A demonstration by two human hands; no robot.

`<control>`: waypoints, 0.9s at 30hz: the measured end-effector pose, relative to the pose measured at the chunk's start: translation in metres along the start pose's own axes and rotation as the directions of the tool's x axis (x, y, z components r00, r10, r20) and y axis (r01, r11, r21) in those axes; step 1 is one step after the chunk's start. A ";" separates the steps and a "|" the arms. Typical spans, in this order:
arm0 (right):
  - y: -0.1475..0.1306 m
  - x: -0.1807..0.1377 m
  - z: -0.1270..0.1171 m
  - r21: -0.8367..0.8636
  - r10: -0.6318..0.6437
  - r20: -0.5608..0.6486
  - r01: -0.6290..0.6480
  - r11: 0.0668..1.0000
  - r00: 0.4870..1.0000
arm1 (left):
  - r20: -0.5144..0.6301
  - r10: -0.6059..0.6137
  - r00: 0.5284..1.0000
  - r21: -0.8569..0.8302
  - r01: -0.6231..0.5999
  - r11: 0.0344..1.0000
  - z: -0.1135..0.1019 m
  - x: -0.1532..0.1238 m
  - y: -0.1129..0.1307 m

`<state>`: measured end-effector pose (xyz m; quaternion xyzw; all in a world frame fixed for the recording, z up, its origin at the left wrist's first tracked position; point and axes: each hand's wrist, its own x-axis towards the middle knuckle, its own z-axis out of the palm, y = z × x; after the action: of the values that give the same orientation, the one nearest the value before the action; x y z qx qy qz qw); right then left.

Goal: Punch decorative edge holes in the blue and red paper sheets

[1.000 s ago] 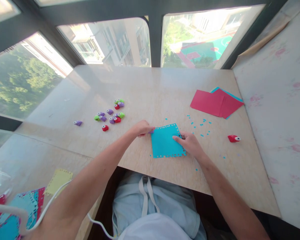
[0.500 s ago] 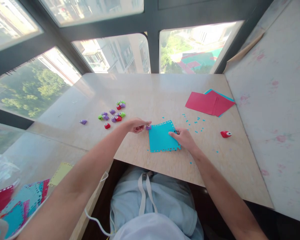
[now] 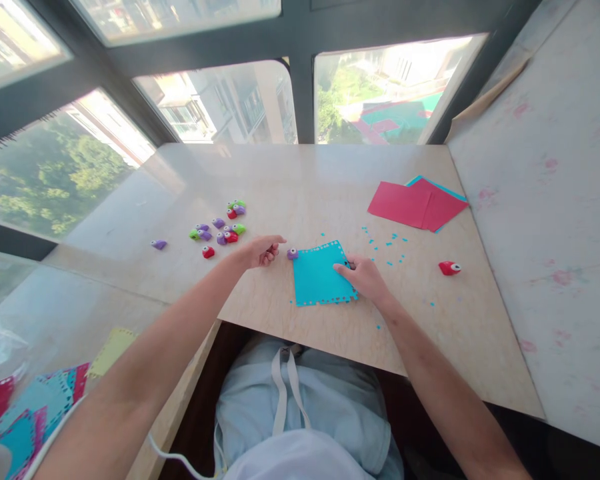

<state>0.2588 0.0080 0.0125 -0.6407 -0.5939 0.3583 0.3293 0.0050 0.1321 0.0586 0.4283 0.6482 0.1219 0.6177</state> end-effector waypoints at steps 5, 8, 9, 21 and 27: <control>-0.002 -0.001 -0.001 -0.007 0.018 0.009 -0.018 1.000 1.000 | -0.187 0.274 0.943 0.064 -0.267 0.962 0.012 -0.002 -0.016; -0.003 -0.001 -0.002 0.002 0.032 0.002 -0.032 0.999 0.999 | -0.250 0.453 0.856 0.128 -0.434 0.892 0.017 -0.006 -0.029; -0.003 -0.002 -0.002 0.014 0.037 0.002 -0.037 0.999 0.999 | -0.221 0.536 0.815 0.181 -0.505 0.844 0.019 -0.007 -0.034; 0.001 -0.008 -0.011 0.101 0.095 0.012 -0.095 0.990 0.995 | 0.063 0.887 0.457 0.489 -0.789 0.372 0.019 0.014 -0.063; 0.004 -0.010 -0.018 0.139 0.110 0.006 -0.109 0.984 0.994 | -0.006 0.867 0.499 0.392 -0.796 0.461 0.020 0.016 -0.068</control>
<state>0.2759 -0.0021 0.0192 -0.6483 -0.5311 0.4156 0.3535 -0.0020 0.0947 -0.0031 0.7745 0.4245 0.3389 0.3243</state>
